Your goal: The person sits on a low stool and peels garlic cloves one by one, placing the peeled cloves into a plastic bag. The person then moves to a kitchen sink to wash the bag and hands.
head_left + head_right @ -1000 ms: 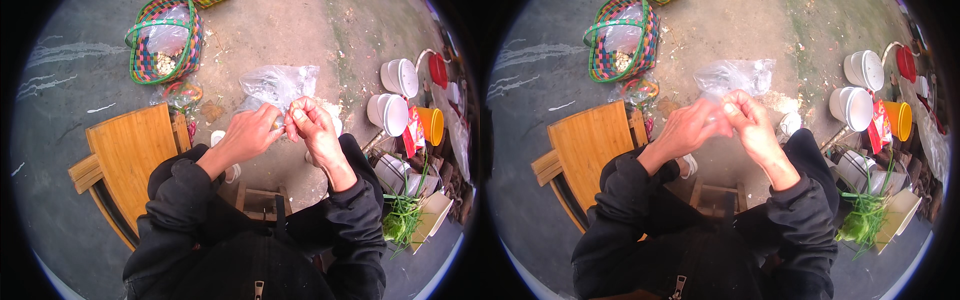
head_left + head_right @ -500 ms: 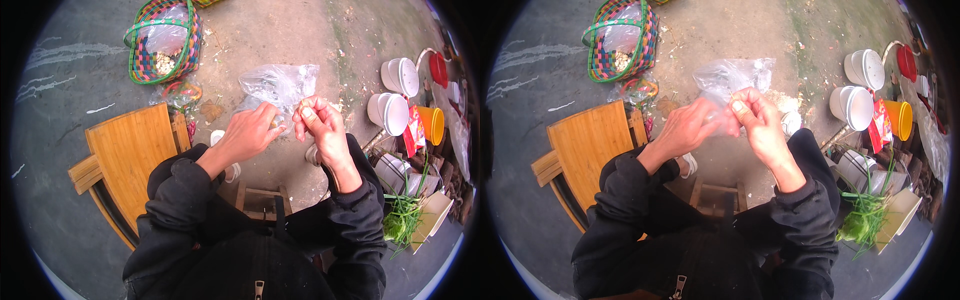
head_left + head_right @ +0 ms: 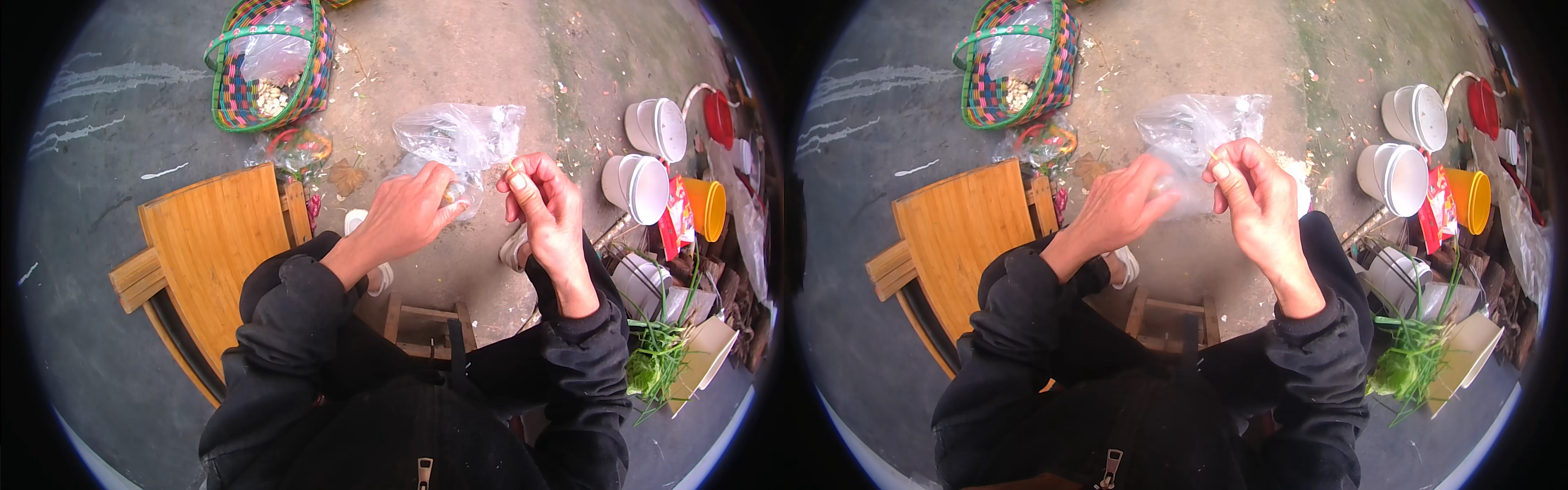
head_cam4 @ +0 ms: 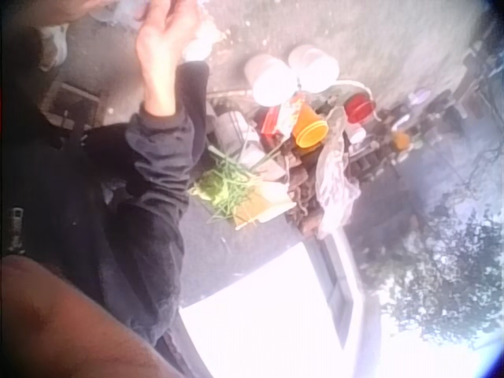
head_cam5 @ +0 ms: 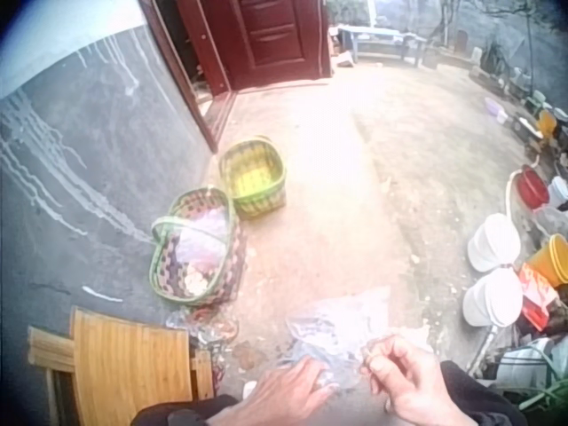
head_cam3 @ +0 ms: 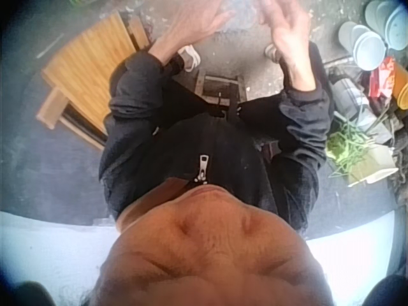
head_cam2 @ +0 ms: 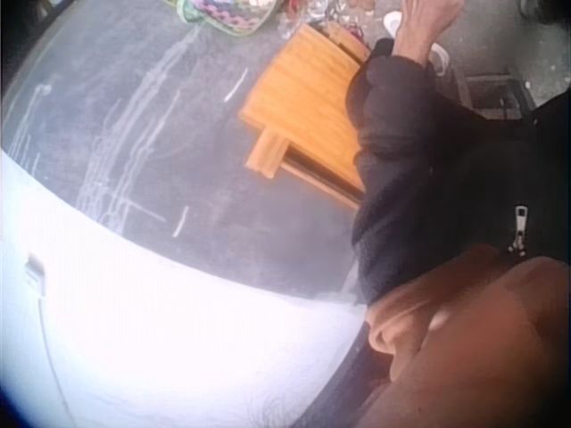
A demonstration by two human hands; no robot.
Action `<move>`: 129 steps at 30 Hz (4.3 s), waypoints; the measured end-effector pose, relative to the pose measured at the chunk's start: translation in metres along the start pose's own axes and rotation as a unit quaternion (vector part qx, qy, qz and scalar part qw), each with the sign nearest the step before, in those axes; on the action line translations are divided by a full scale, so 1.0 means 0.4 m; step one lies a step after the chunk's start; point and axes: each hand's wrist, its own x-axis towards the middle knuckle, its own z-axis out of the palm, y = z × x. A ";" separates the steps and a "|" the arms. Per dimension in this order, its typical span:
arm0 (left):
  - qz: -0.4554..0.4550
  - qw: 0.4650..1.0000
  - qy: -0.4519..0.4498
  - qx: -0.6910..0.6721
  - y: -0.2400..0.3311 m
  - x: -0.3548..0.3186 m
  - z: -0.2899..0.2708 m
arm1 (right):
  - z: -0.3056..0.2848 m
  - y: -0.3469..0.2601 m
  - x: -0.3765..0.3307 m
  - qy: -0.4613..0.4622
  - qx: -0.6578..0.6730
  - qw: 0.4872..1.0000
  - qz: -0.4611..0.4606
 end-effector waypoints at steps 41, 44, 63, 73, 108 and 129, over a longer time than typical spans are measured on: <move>-0.157 0.987 0.032 0.027 -0.097 -0.057 -0.057 | -0.002 0.236 0.260 -0.067 -0.086 0.988 0.110; -0.157 0.987 0.034 0.021 -0.100 -0.063 -0.057 | -0.057 0.200 0.254 -0.055 0.029 0.994 0.090; -0.161 0.985 -0.027 0.053 -0.078 -0.017 -0.017 | -0.669 0.185 0.309 0.114 -0.474 0.864 0.128; -0.181 0.980 -0.078 -0.024 -0.055 0.035 0.037 | -0.820 0.373 -0.066 0.176 -0.194 0.959 0.109; -0.512 0.778 0.050 -0.360 -0.565 -0.128 0.426 | 0.019 0.642 0.342 0.055 -0.278 0.959 -0.019; -0.383 0.825 0.228 -0.347 -0.600 0.027 0.427 | -0.057 0.564 0.281 -0.144 -0.397 0.897 0.131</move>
